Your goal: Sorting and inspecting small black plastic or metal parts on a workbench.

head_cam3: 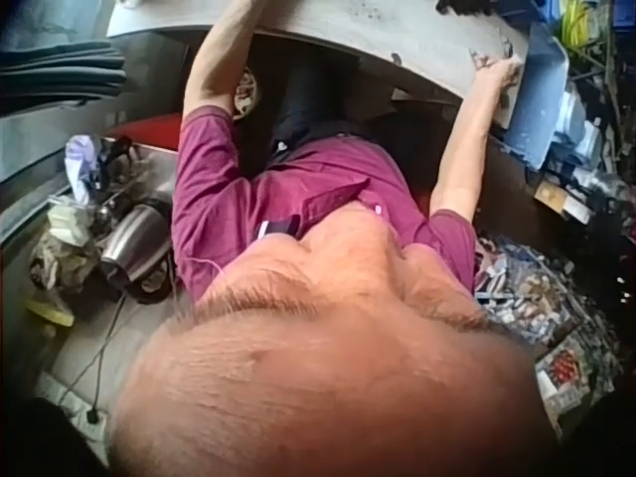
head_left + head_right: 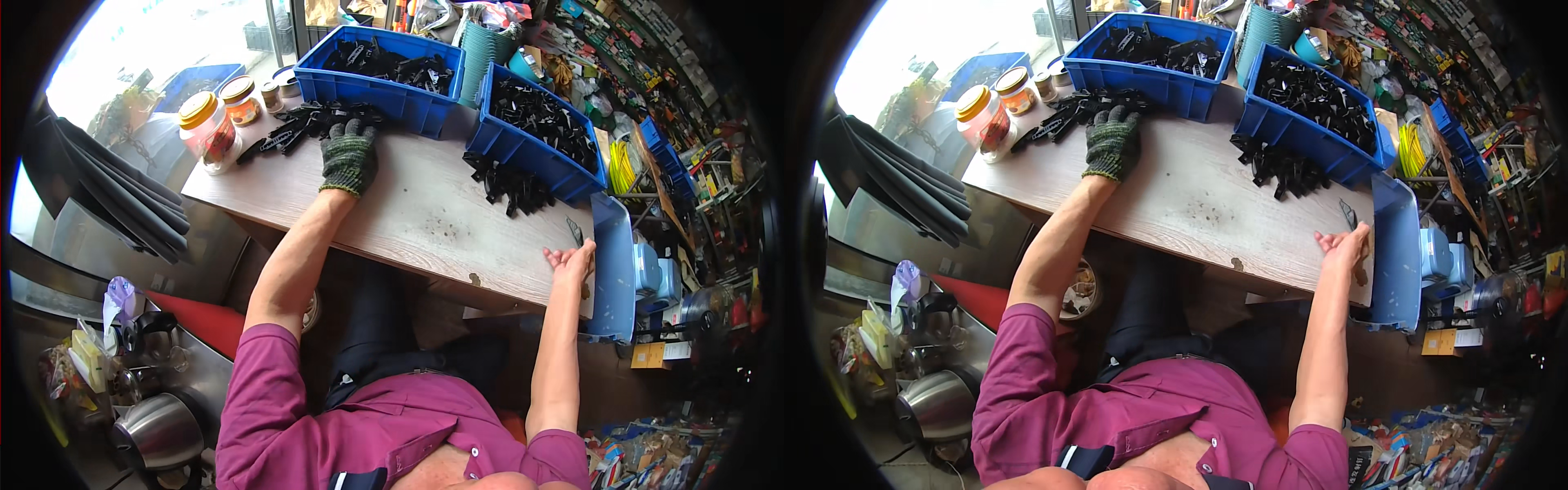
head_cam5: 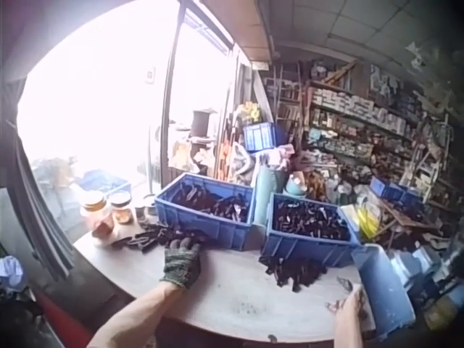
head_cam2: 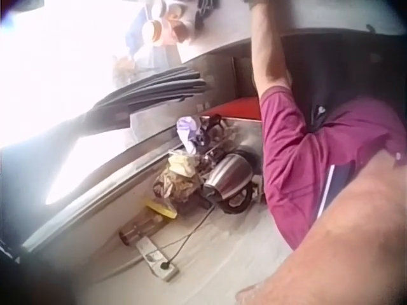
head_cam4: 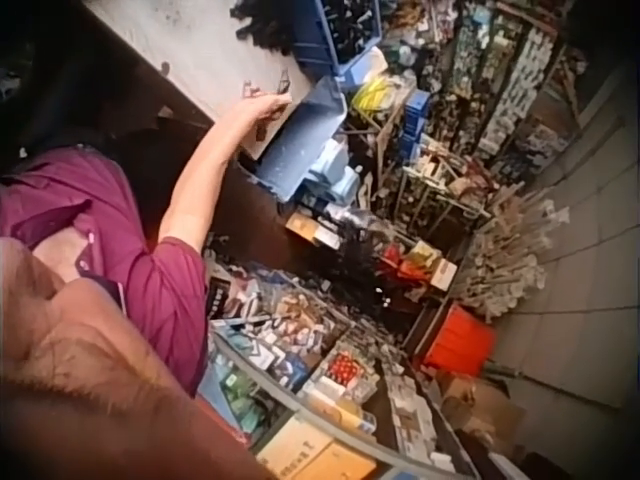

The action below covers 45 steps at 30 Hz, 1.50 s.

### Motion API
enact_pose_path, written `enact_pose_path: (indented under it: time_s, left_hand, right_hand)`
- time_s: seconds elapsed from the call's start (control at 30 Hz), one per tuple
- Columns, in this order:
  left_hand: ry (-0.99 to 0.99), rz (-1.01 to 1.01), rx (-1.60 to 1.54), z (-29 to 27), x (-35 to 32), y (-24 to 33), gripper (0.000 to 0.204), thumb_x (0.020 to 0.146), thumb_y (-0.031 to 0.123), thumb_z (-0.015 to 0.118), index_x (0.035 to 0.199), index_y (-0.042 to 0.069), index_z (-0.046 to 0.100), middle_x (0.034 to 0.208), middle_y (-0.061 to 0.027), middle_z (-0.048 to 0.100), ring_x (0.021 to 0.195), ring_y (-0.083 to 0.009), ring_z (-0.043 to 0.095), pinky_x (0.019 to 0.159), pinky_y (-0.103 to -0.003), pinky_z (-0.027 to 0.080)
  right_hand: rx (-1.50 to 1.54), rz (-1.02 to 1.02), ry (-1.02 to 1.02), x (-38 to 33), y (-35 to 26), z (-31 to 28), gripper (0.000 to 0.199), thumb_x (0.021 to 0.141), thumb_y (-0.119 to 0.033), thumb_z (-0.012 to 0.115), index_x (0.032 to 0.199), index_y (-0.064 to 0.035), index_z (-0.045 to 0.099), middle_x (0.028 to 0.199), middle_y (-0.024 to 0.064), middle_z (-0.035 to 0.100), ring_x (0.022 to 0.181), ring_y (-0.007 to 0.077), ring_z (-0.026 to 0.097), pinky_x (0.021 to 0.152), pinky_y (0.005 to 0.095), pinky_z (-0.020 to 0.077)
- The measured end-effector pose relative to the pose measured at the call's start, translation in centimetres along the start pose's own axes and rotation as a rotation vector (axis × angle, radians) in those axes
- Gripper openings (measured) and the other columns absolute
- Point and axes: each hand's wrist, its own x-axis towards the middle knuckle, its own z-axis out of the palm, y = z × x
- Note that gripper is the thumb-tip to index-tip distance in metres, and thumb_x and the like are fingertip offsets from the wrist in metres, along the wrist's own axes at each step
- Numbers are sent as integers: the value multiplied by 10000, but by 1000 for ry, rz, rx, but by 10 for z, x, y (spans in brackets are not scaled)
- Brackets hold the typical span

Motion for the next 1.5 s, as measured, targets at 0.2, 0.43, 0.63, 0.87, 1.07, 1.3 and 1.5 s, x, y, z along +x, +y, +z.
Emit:
enact_pose_path:
  time_s: [0.2, 0.43, 0.63, 0.87, 1.07, 1.3, 1.5]
  left_hand:
    - [-105, 155, -258, -4, -7, 18, 283, 869, 149, 595, 1142, 146, 670, 1104, -144, 668, 1059, -387, 589, 913, -523, 457]
    - [-136, 212, -424, -13, -19, 37, 299, 815, 117, 632, 1109, 137, 676, 1109, -142, 659, 1131, -382, 574, 915, -513, 465]
    - [-142, 142, -279, -21, -16, 37, 239, 875, 158, 634, 1106, 154, 693, 1050, -120, 671, 1060, -376, 597, 889, -505, 478]
    - [-246, 90, -621, -11, -17, 28, 282, 885, 98, 659, 1167, 108, 672, 1126, -139, 691, 1034, -372, 639, 879, -435, 519]
    - [-112, -168, -987, -22, -37, 44, 338, 873, 28, 661, 1209, 58, 650, 1161, -148, 689, 1051, -284, 676, 913, -351, 527]
    - [-185, -215, -1476, -36, -85, 121, 367, 884, -36, 629, 1245, 30, 649, 1224, -160, 669, 1076, -251, 665, 915, -340, 534]
    - [-397, -56, -1305, -45, -80, 148, 313, 918, 106, 650, 1216, 10, 661, 1026, -155, 717, 927, -228, 690, 835, -344, 540]
  right_hand:
    - [-120, -43, 46, 15, 10, -5, 298, 878, -326, 702, 889, -57, 574, 516, 39, 365, 425, 183, 439, 548, 448, 603]
    - [-537, 16, -369, -23, 23, 46, 309, 825, -292, 800, 948, -69, 626, 553, -10, 418, 385, 115, 419, 435, 339, 546]
    - [-944, -87, -378, -27, 28, 76, 326, 780, -312, 822, 870, -68, 625, 634, 20, 535, 394, 117, 440, 371, 312, 479]
    - [-1173, -280, -332, -44, 26, 87, 277, 810, -318, 735, 838, -56, 650, 624, 24, 572, 410, 140, 503, 386, 325, 498]
    - [-798, -52, -435, -31, 27, 63, 288, 813, -309, 683, 844, -24, 651, 626, 35, 526, 397, 138, 477, 403, 340, 526]
    - [-551, 175, -891, -70, 39, 44, 302, 902, -325, 674, 902, -26, 635, 484, 18, 450, 371, 159, 484, 415, 388, 546]
    - [-403, 208, -1006, -90, 52, 44, 355, 934, -360, 664, 858, -15, 627, 490, 42, 479, 356, 180, 468, 396, 378, 507]
